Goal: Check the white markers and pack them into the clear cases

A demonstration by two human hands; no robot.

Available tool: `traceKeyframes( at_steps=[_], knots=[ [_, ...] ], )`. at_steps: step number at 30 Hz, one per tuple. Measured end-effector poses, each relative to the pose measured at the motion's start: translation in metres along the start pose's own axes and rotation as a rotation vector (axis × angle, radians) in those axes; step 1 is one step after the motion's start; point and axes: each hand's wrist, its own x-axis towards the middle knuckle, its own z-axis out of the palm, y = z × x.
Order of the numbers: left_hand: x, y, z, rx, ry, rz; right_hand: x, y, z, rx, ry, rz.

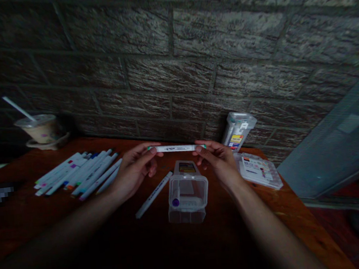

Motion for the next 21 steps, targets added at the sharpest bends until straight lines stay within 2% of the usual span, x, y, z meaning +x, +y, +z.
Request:
traceKeyframes(
  at_steps=[16,21],
  knots=[
    [-0.0001,-0.0056,-0.0030,0.054,-0.036,0.017,0.0022,0.0054,-0.0033,-0.042,-0.013,-0.025],
    [-0.0004,-0.0045,-0.0017,0.070,-0.013,0.018,0.0013,0.0030,-0.0018,-0.036,-0.007,-0.009]
  ],
)
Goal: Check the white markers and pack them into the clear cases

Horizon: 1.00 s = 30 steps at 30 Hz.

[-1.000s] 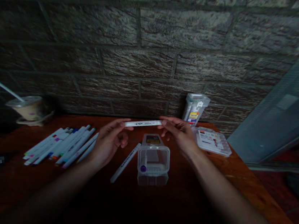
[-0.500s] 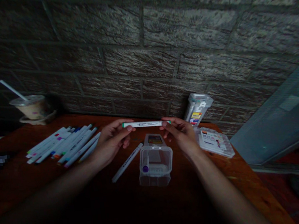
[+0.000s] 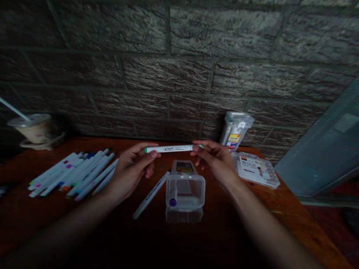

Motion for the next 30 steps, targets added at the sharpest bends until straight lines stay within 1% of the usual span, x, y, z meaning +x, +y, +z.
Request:
traceKeyframes(
  at_steps=[8,16,22,30],
  knots=[
    [0.0000,-0.0013,-0.0013,0.011,-0.012,0.012,0.0004,0.0002,-0.0002,0.011,-0.002,0.003],
    [-0.0004,0.0006,-0.0003,0.032,-0.003,0.031,-0.0020,-0.0024,-0.0024,0.116,-0.037,0.053],
    [0.0006,-0.0004,-0.0005,0.006,0.017,0.039,-0.0023,-0.0026,0.0004,0.088,-0.041,0.026],
    [0.0036,0.0086,0.0066,-0.070,0.059,0.025,-0.0018,-0.0043,0.0012,0.053,-0.051,-0.017]
  ],
)
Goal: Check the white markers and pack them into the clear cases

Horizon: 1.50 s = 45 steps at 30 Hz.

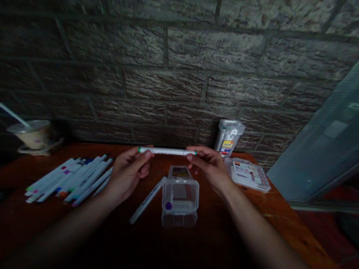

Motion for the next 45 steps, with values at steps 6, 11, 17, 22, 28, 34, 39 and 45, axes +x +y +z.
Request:
traceKeyframes(
  at_steps=[6,11,17,22,28,34,39,45],
  knots=[
    [0.013,0.016,0.013,0.146,-0.047,0.157,0.000,0.002,-0.001,0.001,0.025,-0.031],
    [0.027,0.034,0.044,0.219,-0.088,0.335,-0.001,-0.001,0.003,0.068,0.019,-0.025],
    [0.031,0.030,0.069,0.194,-0.171,0.413,-0.001,-0.004,0.001,0.102,0.000,-0.008],
    [0.032,0.022,0.056,0.195,-0.214,0.367,-0.001,0.001,-0.001,0.097,-0.016,0.039],
    [0.038,0.024,0.042,0.216,-0.209,0.312,-0.002,0.004,0.000,0.123,0.006,0.077],
    [0.041,0.017,0.036,0.417,-0.137,0.316,0.002,0.000,-0.004,0.132,0.112,0.030],
    [0.038,0.003,0.033,0.600,-0.199,0.267,0.002,0.002,-0.003,0.094,0.164,-0.009],
    [0.037,-0.001,0.036,0.514,-0.208,0.241,0.002,0.004,-0.004,0.110,0.181,-0.021]
  ],
)
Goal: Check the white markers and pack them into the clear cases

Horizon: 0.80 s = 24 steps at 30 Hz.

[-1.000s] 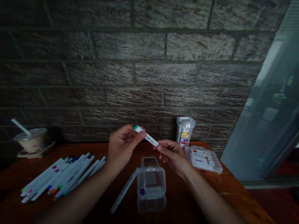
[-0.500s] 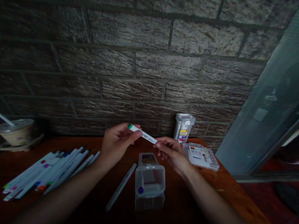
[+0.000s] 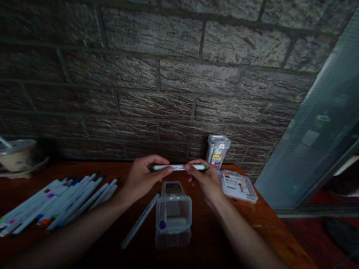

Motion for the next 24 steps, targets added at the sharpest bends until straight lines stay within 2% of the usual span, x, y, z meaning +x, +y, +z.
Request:
traceKeyframes(
  at_steps=[4,9,14,17,21,24],
  knots=[
    [-0.003,0.011,0.003,-0.223,0.064,0.038,0.002,-0.001,-0.003,0.034,-0.029,0.042],
    [-0.014,0.026,0.009,-0.297,0.028,0.075,0.002,0.000,-0.005,0.054,-0.095,0.085],
    [-0.021,0.039,0.011,-0.337,-0.014,0.110,-0.001,-0.005,-0.004,0.009,-0.135,0.059],
    [-0.022,0.046,0.009,-0.314,0.004,0.157,-0.005,-0.011,0.000,-0.057,-0.138,-0.011],
    [-0.016,0.054,0.002,-0.310,0.154,0.203,-0.009,-0.028,0.009,-0.181,-0.121,-0.163],
    [-0.011,0.061,-0.004,-0.349,0.240,0.215,-0.006,-0.049,0.021,-0.361,-0.141,-0.333]
  ],
)
